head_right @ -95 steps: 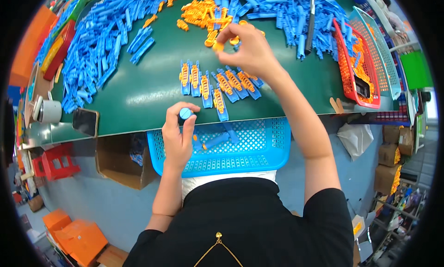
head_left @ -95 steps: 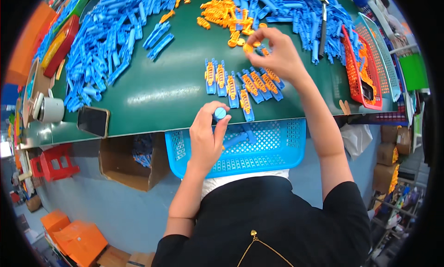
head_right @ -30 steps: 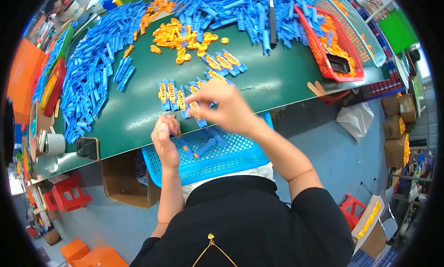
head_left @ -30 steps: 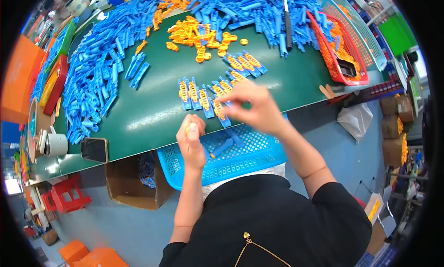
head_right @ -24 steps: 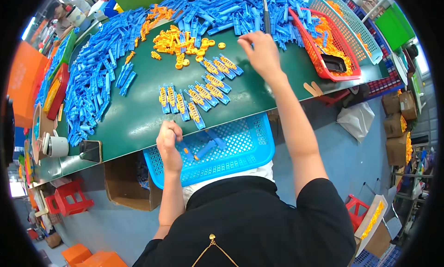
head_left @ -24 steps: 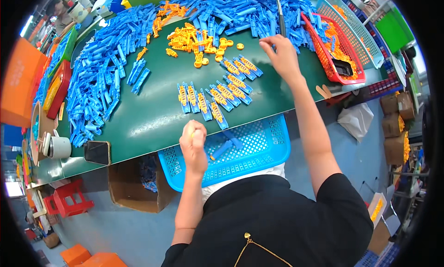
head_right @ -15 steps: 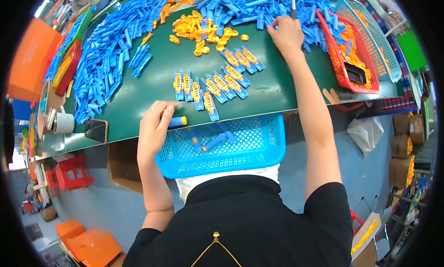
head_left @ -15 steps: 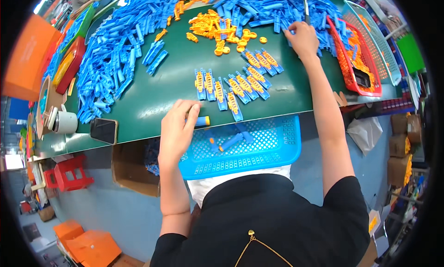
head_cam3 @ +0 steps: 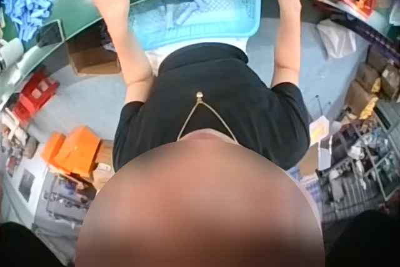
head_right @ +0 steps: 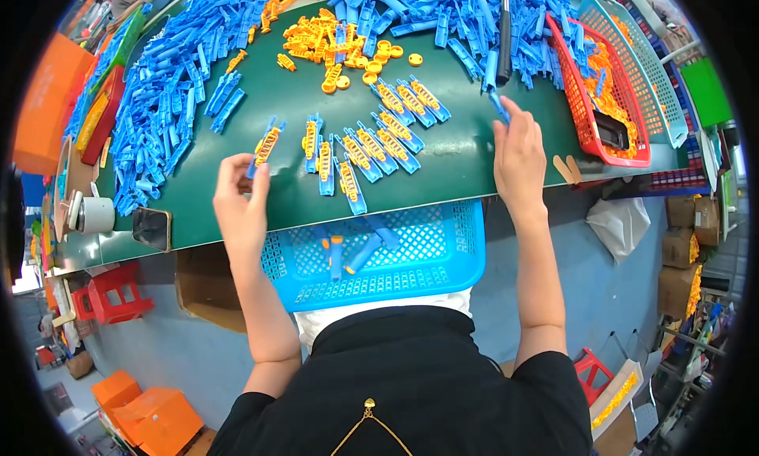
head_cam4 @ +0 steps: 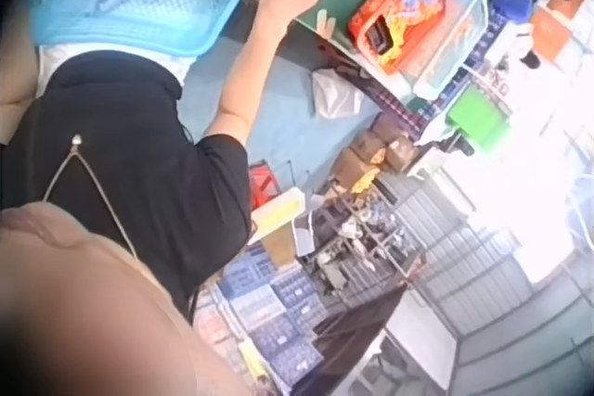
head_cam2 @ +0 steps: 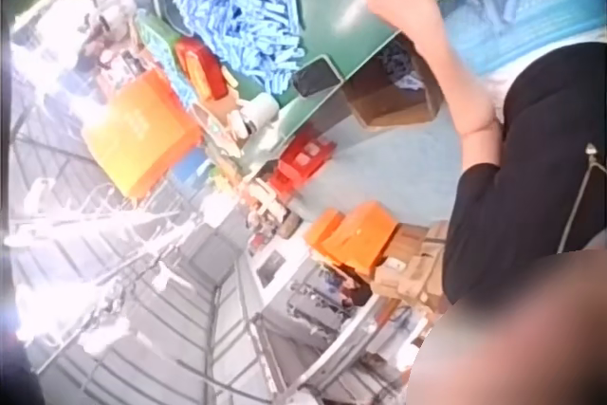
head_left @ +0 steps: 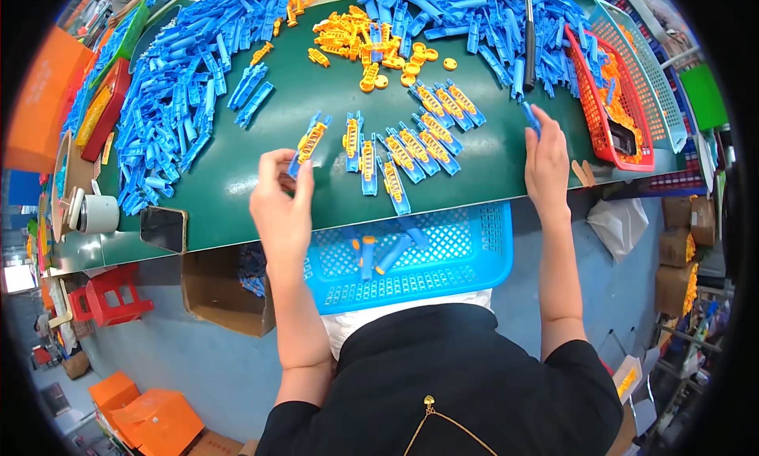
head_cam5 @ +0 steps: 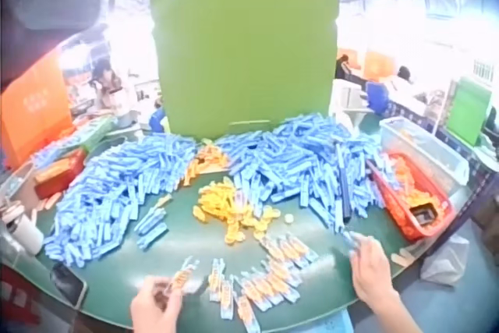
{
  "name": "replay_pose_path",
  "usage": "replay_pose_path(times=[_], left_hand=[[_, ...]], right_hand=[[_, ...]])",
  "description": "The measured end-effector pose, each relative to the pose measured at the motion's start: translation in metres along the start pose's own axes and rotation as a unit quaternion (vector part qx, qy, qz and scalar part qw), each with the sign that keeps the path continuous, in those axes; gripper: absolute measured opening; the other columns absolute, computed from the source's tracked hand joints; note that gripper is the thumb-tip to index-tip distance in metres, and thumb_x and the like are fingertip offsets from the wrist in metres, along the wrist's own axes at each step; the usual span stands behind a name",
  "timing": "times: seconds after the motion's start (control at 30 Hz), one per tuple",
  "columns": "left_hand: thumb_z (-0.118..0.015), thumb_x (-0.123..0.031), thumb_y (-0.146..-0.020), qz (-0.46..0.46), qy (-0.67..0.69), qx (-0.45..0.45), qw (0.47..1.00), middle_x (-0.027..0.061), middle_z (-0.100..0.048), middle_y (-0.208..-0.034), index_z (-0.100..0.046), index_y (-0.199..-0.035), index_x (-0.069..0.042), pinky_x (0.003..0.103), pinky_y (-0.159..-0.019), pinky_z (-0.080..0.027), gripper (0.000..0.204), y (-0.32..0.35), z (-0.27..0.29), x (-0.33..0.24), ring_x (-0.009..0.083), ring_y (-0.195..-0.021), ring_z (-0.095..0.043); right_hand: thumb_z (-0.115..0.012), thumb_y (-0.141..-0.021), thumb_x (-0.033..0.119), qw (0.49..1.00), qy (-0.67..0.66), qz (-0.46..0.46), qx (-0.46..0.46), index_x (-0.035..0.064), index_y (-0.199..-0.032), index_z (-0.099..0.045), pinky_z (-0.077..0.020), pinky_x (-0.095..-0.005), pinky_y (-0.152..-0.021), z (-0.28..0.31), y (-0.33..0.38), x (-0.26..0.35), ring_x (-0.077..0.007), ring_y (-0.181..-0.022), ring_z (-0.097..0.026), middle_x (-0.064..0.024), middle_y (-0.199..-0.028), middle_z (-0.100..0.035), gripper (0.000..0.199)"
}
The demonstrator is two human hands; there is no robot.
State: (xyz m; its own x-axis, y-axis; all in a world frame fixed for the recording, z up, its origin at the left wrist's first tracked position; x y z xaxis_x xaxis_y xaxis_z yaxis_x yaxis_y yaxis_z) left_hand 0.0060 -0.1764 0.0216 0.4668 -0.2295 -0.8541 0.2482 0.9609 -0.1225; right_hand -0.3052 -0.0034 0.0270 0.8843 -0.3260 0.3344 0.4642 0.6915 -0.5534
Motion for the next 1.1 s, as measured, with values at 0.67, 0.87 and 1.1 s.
replay_pose_path(times=[0.67,0.87,1.1], left_hand=[[-0.036,-0.020,-0.087,0.034,0.705,0.060,0.705,0.0047,-0.041,-0.078,-0.042,-0.091,-0.008,0.029,-0.051,-0.032,0.014,0.024,-0.027,-0.009,0.0148,-0.054,-0.039],[-0.031,-0.030,-0.094,0.086,0.677,0.097,0.725,0.0047,-0.045,-0.086,-0.043,-0.099,-0.009,0.028,-0.059,-0.039,0.024,0.038,-0.040,-0.013,0.0132,-0.071,-0.045],[-0.040,-0.020,-0.097,0.043,0.618,0.101,0.778,0.0063,-0.054,-0.104,-0.044,-0.108,-0.006,0.030,-0.080,-0.048,0.017,0.050,-0.035,-0.012,0.0132,-0.096,-0.055]], right_hand=[[-0.060,-0.081,0.002,0.898,-0.417,-0.055,0.126,-0.0037,-0.115,-0.057,-0.0362,-0.0202,-0.072,0.004,0.018,0.108,-0.0099,-0.078,-0.044,-0.0027,-0.087,-0.046,0.034],[-0.063,-0.079,0.001,0.793,-0.566,-0.044,0.223,-0.0026,-0.113,-0.059,-0.0405,-0.0218,-0.071,-0.029,0.021,0.175,-0.0111,-0.079,-0.049,-0.0048,-0.089,-0.051,0.034],[-0.065,-0.078,0.004,0.844,-0.503,0.034,0.185,0.0011,-0.109,-0.063,-0.0416,-0.0226,-0.067,-0.026,0.019,0.195,-0.0117,-0.075,-0.050,-0.0050,-0.081,-0.053,0.031]])
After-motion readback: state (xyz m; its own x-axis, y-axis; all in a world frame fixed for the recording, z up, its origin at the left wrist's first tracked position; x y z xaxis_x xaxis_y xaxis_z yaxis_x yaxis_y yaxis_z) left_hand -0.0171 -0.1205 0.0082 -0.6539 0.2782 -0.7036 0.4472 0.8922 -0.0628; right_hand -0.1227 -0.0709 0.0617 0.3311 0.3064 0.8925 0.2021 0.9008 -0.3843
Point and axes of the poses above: each hand's wrist, its own y-axis away from the middle knuckle, its own z-axis out of the back of the hand, x = y × z, the point moved 8 cm from there along -y, towards the middle knuckle
